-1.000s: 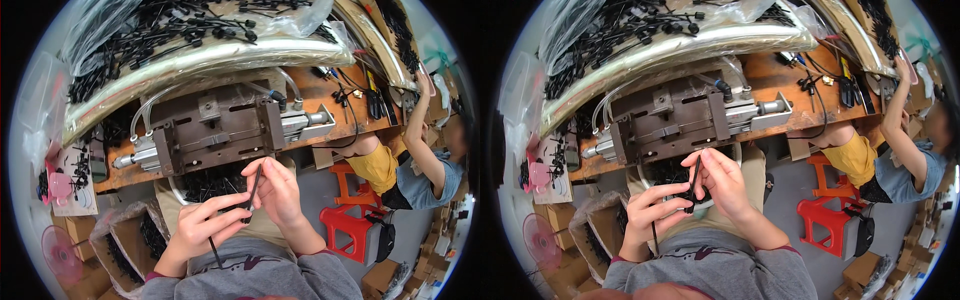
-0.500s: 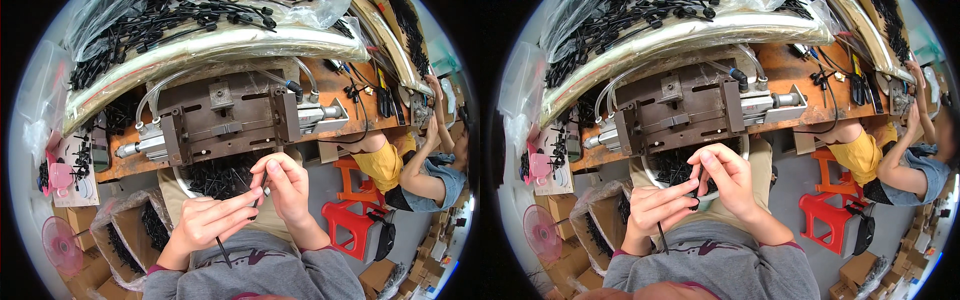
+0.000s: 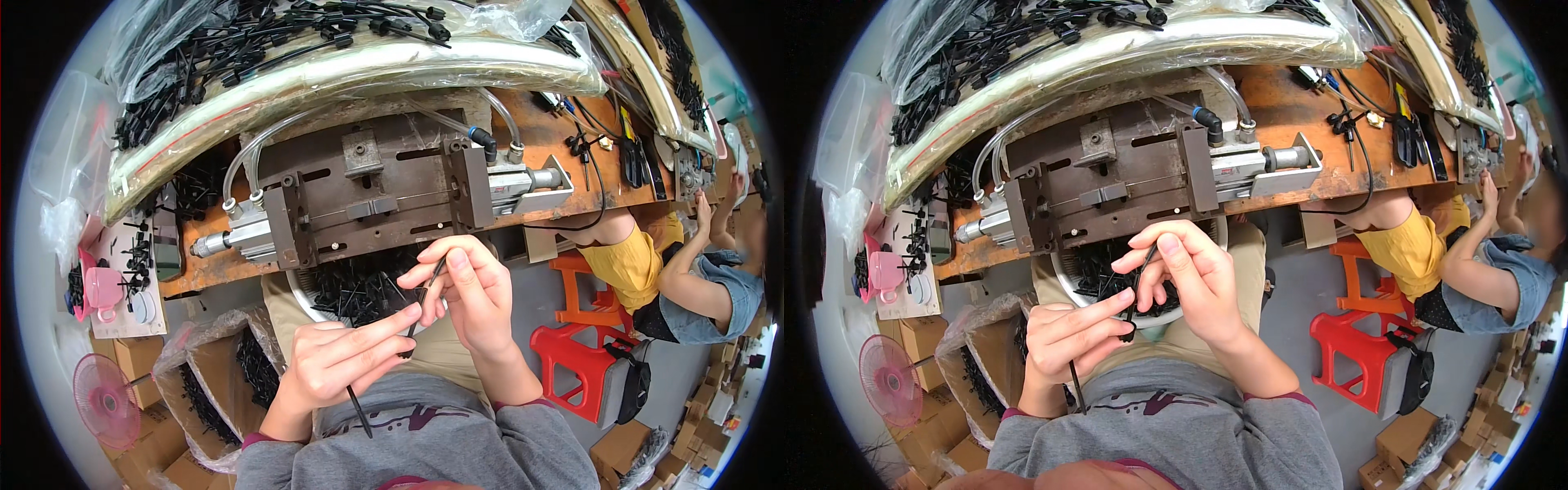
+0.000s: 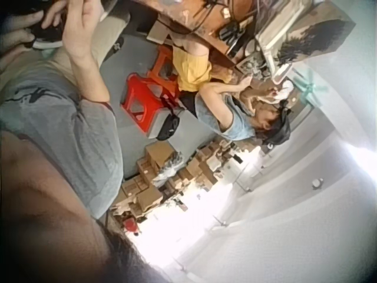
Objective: Assemble small plastic components using a pneumatic clamping fixture.
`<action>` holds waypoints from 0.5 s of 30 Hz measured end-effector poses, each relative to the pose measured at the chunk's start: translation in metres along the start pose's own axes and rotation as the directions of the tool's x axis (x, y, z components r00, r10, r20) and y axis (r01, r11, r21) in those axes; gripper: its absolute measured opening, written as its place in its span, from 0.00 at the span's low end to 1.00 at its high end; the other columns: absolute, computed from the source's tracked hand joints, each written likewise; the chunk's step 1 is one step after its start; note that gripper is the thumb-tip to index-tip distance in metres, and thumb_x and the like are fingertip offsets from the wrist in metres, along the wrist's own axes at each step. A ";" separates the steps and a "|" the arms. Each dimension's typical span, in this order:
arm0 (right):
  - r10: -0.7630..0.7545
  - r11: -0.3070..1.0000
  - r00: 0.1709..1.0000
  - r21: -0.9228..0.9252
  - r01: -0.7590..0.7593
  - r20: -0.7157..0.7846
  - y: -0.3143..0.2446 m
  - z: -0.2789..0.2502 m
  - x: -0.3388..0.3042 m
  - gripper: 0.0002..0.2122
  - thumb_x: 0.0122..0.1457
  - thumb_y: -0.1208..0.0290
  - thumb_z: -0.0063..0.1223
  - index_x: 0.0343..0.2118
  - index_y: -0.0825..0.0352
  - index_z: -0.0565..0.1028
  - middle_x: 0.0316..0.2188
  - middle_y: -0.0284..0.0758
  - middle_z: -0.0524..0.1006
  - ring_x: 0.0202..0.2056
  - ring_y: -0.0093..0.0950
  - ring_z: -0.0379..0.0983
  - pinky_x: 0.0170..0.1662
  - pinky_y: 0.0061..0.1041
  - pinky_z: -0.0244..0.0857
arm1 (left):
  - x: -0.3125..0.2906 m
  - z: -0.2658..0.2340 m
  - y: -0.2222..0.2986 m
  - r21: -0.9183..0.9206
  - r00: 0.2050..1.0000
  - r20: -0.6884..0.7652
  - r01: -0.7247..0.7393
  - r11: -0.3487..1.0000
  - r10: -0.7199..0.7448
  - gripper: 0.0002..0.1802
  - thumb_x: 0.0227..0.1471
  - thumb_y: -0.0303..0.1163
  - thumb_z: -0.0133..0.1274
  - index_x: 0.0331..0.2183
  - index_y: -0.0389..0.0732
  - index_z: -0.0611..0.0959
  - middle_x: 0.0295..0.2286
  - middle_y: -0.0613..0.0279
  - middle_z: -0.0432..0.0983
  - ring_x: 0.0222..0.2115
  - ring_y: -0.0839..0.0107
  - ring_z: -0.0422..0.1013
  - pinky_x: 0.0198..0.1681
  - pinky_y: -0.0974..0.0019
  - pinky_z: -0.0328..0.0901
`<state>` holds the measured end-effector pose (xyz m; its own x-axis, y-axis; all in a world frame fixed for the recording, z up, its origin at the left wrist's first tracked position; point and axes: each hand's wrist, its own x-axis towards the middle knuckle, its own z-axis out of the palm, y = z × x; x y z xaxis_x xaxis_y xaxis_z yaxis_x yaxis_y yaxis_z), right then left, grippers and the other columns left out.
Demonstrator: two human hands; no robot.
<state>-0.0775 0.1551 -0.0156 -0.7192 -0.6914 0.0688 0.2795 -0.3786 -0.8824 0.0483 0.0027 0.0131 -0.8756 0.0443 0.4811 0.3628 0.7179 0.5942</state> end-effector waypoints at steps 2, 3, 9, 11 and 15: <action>0.000 1.000 1.000 -0.013 0.000 0.024 -0.001 0.001 -0.001 0.12 0.69 0.68 0.33 0.41 0.70 0.70 0.32 0.43 0.79 0.20 0.19 0.73 0.22 0.14 0.61 | -0.002 0.001 -0.002 0.001 1.000 0.004 -0.005 1.000 0.005 0.13 0.32 0.28 0.65 0.28 0.40 0.86 0.37 0.55 0.81 0.21 0.74 0.76 0.20 0.76 0.65; 0.000 1.000 0.999 -0.019 0.001 0.035 -0.001 0.002 -0.001 0.12 0.69 0.68 0.33 0.41 0.70 0.70 0.32 0.43 0.79 0.20 0.18 0.73 0.22 0.14 0.61 | -0.002 0.001 -0.002 0.000 1.000 -0.002 -0.008 1.000 0.008 0.13 0.32 0.28 0.65 0.28 0.40 0.86 0.37 0.55 0.81 0.21 0.74 0.76 0.20 0.76 0.65; 0.003 1.000 1.000 0.003 -0.003 0.017 0.000 0.005 -0.001 0.12 0.68 0.68 0.34 0.40 0.70 0.70 0.31 0.43 0.79 0.20 0.19 0.73 0.22 0.14 0.61 | -0.005 0.001 -0.005 -0.001 0.999 -0.016 -0.041 0.999 0.041 0.12 0.34 0.28 0.64 0.29 0.40 0.85 0.39 0.58 0.80 0.17 0.79 0.72 0.17 0.78 0.62; -0.001 1.000 1.000 -0.004 0.001 0.008 0.001 0.004 0.000 0.12 0.68 0.68 0.34 0.40 0.70 0.70 0.31 0.42 0.79 0.20 0.19 0.73 0.22 0.14 0.61 | -0.006 -0.001 -0.003 0.001 1.000 0.002 -0.025 1.000 0.025 0.12 0.32 0.28 0.65 0.27 0.39 0.86 0.37 0.55 0.80 0.22 0.74 0.76 0.21 0.76 0.66; 0.021 0.999 1.000 -0.038 -0.020 0.018 -0.004 0.010 0.003 0.12 0.68 0.68 0.36 0.39 0.71 0.70 0.31 0.42 0.79 0.19 0.19 0.72 0.22 0.14 0.62 | -0.008 -0.005 -0.003 -0.013 0.999 -0.030 -0.025 1.000 0.025 0.13 0.32 0.28 0.65 0.28 0.38 0.85 0.38 0.54 0.80 0.22 0.72 0.76 0.21 0.75 0.66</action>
<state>-0.0740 0.1484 -0.0074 -0.7016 -0.7102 0.0587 0.2699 -0.3411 -0.9005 0.0551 -0.0033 0.0104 -0.8563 0.0412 0.5148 0.3887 0.7076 0.5901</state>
